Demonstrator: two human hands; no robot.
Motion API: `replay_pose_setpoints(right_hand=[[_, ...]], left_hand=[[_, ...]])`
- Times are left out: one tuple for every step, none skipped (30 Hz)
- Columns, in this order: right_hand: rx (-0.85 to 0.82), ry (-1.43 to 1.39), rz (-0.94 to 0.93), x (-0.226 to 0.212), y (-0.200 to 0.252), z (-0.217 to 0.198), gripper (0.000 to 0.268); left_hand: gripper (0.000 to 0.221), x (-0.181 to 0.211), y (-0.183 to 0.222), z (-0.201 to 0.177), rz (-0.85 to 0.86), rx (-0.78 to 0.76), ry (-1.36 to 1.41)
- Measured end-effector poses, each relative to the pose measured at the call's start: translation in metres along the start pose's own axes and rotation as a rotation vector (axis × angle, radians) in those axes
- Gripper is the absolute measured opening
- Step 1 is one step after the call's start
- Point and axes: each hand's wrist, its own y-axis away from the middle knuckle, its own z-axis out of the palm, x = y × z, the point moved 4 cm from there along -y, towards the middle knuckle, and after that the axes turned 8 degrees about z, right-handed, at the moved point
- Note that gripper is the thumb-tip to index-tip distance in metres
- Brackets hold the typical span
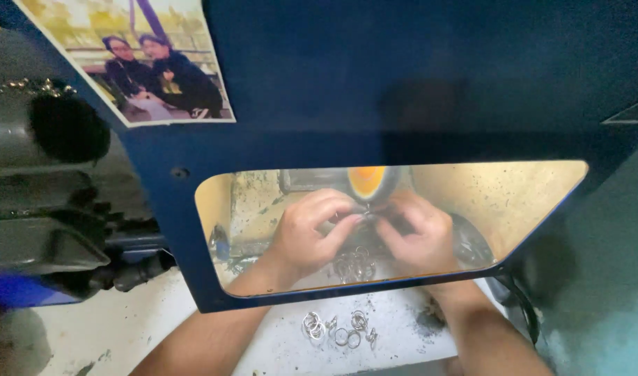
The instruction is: Polishing small metal rings using a bench-mounted polishing wheel inside a protective enclosure.
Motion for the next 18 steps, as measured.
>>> replay_pose_setpoints(right_hand=[[-0.007, -0.003, 0.007, -0.007, -0.005, -0.006, 0.010], [-0.153, -0.087, 0.026, -0.014, -0.009, -0.007, 0.005], [-0.299, -0.173, 0.043, -0.021, -0.014, -0.009, 0.005], [-0.306, -0.177, 0.049, -0.016, -0.013, -0.011, 0.005], [-0.472, -0.154, 0.118, -0.009, -0.011, -0.008, 0.002], [-0.639, -0.130, 0.187, -0.001, -0.008, -0.005, 0.005], [-0.640, -0.130, 0.191, 0.001, -0.007, -0.006, 0.005], [-0.701, -0.101, 0.211, 0.004, -0.004, -0.005, 0.005], [-0.763, -0.071, 0.230, 0.006, -0.002, -0.003, 0.006], [-0.765, -0.072, 0.233, 0.005, -0.003, -0.002, 0.006], [-0.812, -0.054, 0.290, 0.007, -0.002, 0.001, 0.006], [-0.859, -0.036, 0.346, 0.008, 0.000, 0.004, 0.010], [-0.861, -0.039, 0.351, 0.011, 0.002, 0.005, 0.010], [-0.893, -0.023, 0.368, 0.014, 0.005, 0.006, 0.012], [-0.923, -0.006, 0.385, 0.017, 0.008, 0.007, 0.015], [-0.923, -0.007, 0.389, 0.023, 0.010, 0.007, 0.015], [-0.938, -0.008, 0.392, 0.029, 0.013, 0.008, 0.018], [-0.952, -0.009, 0.394, 0.034, 0.016, 0.009, 0.020]], left_hand=[[0.011, -0.005, 0.001, -0.004, -0.011, -0.001, -0.001], [0.015, -0.008, 0.003, -0.008, 0.006, -0.017, 0.045], [0.018, -0.011, 0.003, -0.012, 0.023, -0.032, 0.090], [0.018, -0.016, 0.004, -0.015, 0.013, -0.032, 0.089], [0.021, -0.022, 0.004, -0.017, -0.031, -0.045, 0.099], [0.026, -0.028, 0.003, -0.019, -0.075, -0.059, 0.110], [0.026, -0.030, 0.003, -0.018, -0.079, -0.060, 0.112], [0.025, -0.032, 0.003, -0.018, -0.087, -0.067, 0.109], [0.025, -0.034, 0.003, -0.018, -0.094, -0.073, 0.106], [0.025, -0.034, 0.003, -0.017, -0.098, -0.073, 0.107], [0.025, -0.033, 0.002, -0.016, -0.101, -0.083, 0.113], [0.026, -0.033, 0.002, -0.015, -0.103, -0.092, 0.119], [0.026, -0.035, 0.003, -0.014, -0.108, -0.095, 0.120], [0.027, -0.036, 0.003, -0.013, -0.114, -0.109, 0.123], [0.028, -0.038, 0.003, -0.012, -0.118, -0.122, 0.127], [0.028, -0.039, 0.003, -0.012, -0.121, -0.125, 0.129], [0.028, -0.039, 0.003, -0.012, -0.122, -0.134, 0.131], [0.027, -0.040, 0.004, -0.012, -0.122, -0.143, 0.134]])
